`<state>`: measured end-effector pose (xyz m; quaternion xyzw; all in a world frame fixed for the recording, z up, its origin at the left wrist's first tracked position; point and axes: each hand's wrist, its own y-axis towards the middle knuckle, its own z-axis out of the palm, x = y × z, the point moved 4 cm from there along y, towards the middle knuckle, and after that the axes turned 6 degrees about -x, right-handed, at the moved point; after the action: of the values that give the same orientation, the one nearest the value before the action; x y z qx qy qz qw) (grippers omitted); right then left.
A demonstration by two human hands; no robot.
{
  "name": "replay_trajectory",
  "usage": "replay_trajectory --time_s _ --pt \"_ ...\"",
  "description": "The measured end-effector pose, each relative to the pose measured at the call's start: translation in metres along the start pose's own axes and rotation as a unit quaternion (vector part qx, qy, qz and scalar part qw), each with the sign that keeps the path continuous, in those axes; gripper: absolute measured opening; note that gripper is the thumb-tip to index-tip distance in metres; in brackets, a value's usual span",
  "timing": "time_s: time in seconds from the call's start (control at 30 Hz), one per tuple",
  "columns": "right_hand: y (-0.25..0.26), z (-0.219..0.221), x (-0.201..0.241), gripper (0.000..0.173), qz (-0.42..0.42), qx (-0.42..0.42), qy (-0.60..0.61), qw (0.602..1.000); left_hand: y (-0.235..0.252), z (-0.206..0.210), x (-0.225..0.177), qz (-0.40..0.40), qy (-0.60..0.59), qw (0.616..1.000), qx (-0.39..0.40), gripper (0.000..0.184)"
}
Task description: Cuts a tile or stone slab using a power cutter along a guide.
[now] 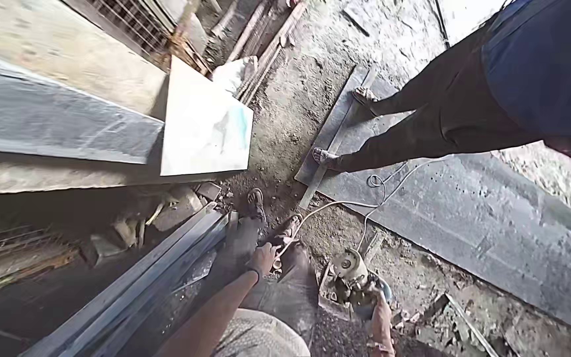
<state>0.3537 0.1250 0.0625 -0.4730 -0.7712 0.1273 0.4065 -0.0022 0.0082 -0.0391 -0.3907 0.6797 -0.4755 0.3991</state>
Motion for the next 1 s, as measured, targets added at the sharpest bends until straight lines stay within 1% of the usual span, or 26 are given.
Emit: replay_trajectory --time_s 0.1,0.17,0.27,0.33,0.37,0.43,0.47,0.5,0.53,0.6,0.63,0.67,0.7,0.77,0.8,0.83,0.9,0.93,1.0 --pt "0.018 0.049 0.007 0.04 0.012 -0.025 -0.041 0.999 0.035 0.014 0.01 -0.051 0.049 0.996 0.055 0.05" --pt "0.036 0.099 0.005 0.048 0.01 -0.029 -0.055 0.998 0.071 0.014 0.015 -0.071 0.034 0.996 0.047 0.049" --pt "0.063 0.166 -0.015 0.054 -0.004 0.01 -0.054 0.998 0.133 0.012 0.027 -0.063 0.005 0.998 0.012 0.05" --pt "0.085 0.205 -0.028 0.056 -0.02 0.051 -0.009 0.998 0.168 0.006 0.027 -0.078 -0.014 0.997 0.0 0.05" --pt "0.094 0.225 -0.034 0.058 -0.018 0.064 0.025 0.998 0.186 0.006 0.029 -0.094 -0.03 0.995 -0.016 0.05" --pt "0.109 0.266 -0.039 0.062 0.003 0.086 0.096 0.992 0.222 0.012 0.031 -0.138 -0.099 0.984 -0.057 0.049" --pt "0.116 0.283 -0.044 0.061 0.014 0.102 0.127 0.987 0.236 0.023 0.034 -0.157 -0.135 0.977 -0.056 0.048" --pt "0.124 0.3 -0.049 0.06 0.018 0.132 0.154 0.979 0.248 0.036 0.037 -0.171 -0.148 0.974 -0.035 0.048" --pt "0.133 0.318 -0.055 0.058 0.014 0.17 0.18 0.969 0.262 0.051 0.04 -0.186 -0.166 0.968 -0.018 0.045" --pt "0.152 0.351 -0.07 0.054 0.018 0.243 0.232 0.942 0.302 0.081 0.051 -0.229 -0.233 0.945 0.014 0.039" --pt "0.158 0.365 -0.079 0.053 0.036 0.267 0.251 0.93 0.32 0.09 0.054 -0.246 -0.252 0.936 0.022 0.035" --pt "0.163 0.38 -0.087 0.049 0.056 0.283 0.259 0.922 0.34 0.089 0.051 -0.253 -0.264 0.931 0.018 0.033" --pt "0.166 0.394 -0.097 0.046 0.052 0.288 0.25 0.923 0.357 0.083 0.044 -0.249 -0.262 0.932 -0.001 0.035" --pt "0.168 0.422 -0.119 0.045 -0.024 0.266 0.213 0.94 0.386 0.069 0.031 -0.21 -0.204 0.955 -0.042 0.04" --pt "0.17 0.439 -0.13 0.044 -0.06 0.239 0.196 0.949 0.397 0.063 0.026 -0.192 -0.157 0.967 -0.061 0.037" --pt "0.172 0.454 -0.138 0.047 -0.087 0.216 0.18 0.956 0.406 0.059 0.022 -0.179 -0.138 0.97 -0.086 0.034" --pt "0.179 0.48 -0.15 0.052 -0.129 0.189 0.146 0.962 0.432 0.052 0.015 -0.158 -0.22 0.949 -0.16 0.033" --pt "0.18 0.486 -0.158 0.053 -0.142 0.188 0.135 0.962 0.444 0.054 0.017 -0.139 -0.288 0.926 -0.202 0.034" --pt "0.183 0.498 -0.169 0.052 -0.16 0.188 0.104 0.963 0.46 0.052 0.013 -0.101 -0.364 0.896 -0.235 0.035"
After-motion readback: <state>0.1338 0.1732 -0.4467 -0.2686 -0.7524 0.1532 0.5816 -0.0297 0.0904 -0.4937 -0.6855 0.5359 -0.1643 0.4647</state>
